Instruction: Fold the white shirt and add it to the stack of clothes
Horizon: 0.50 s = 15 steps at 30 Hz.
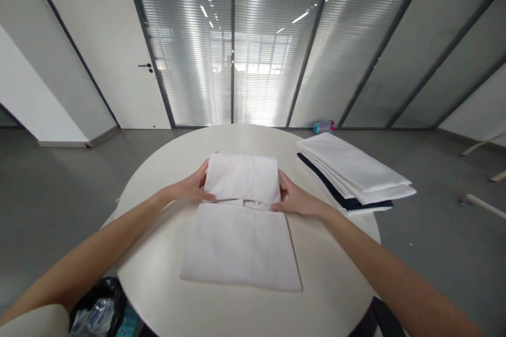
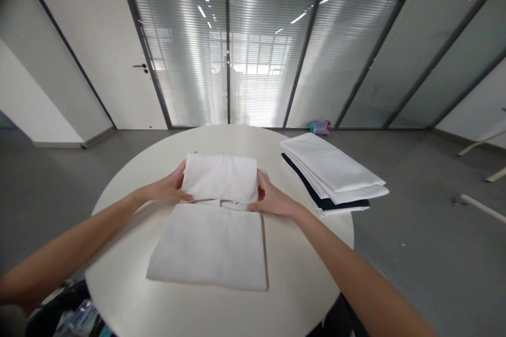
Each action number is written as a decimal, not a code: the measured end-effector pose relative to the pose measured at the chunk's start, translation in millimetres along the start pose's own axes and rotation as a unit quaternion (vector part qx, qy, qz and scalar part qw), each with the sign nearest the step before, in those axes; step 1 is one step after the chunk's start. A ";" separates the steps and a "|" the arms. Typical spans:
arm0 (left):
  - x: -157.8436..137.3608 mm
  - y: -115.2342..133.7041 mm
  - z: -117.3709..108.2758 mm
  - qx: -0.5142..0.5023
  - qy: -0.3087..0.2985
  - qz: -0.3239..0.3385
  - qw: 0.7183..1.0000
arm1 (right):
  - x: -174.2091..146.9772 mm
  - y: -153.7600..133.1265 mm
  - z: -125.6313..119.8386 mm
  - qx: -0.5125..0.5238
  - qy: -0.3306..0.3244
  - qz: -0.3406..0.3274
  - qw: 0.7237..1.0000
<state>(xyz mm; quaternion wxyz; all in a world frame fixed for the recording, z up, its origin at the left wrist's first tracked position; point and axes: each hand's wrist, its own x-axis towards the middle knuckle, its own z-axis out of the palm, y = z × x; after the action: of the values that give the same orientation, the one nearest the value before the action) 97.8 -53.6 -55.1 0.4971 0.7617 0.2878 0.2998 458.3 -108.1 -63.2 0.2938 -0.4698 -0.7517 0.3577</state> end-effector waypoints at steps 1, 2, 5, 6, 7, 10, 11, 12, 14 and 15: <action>1.3 -1.2 2.4 0.008 0.024 0.013 1.000 | -2.4 -2.6 1.3 0.023 0.014 0.011 1.000; 2.1 -2.6 4.7 0.016 0.051 0.023 0.998 | -3.9 -5.1 2.8 0.041 0.035 0.020 0.998; -1.3 -5.4 10.6 0.068 0.106 0.030 0.992 | -4.6 -8.8 8.3 -0.001 0.119 0.011 0.993; -4.8 -5.6 12.2 0.091 0.102 0.032 0.990 | -4.7 -8.1 10.4 -0.025 0.137 -0.001 0.990; -9.3 -5.3 13.7 0.117 0.083 0.043 0.989 | -5.2 -6.2 12.4 -0.043 0.147 -0.015 0.988; -23.7 -3.3 17.9 0.202 -0.008 0.109 0.973 | -9.5 3.1 16.6 -0.079 0.124 -0.071 0.987; -27.4 -2.9 19.3 0.227 -0.029 0.129 0.965 | -11.6 6.0 16.7 -0.093 0.105 -0.089 0.986; -30.1 -2.8 20.5 0.248 -0.039 0.141 0.958 | -13.8 8.1 15.8 -0.108 0.086 -0.103 0.985; -32.2 -3.6 22.7 0.271 -0.036 0.146 0.951 | -17.5 9.0 11.6 -0.139 0.050 -0.125 0.981; -32.0 -4.4 23.4 0.274 -0.033 0.146 0.950 | -18.7 8.0 8.7 -0.156 0.036 -0.140 0.977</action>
<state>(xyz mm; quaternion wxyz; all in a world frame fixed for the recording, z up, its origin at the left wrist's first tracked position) 93.7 -89.4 -72.3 0.2295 0.9116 0.2282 0.2533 462.7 -125.1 -76.6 0.2912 -0.4123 -0.8455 0.1740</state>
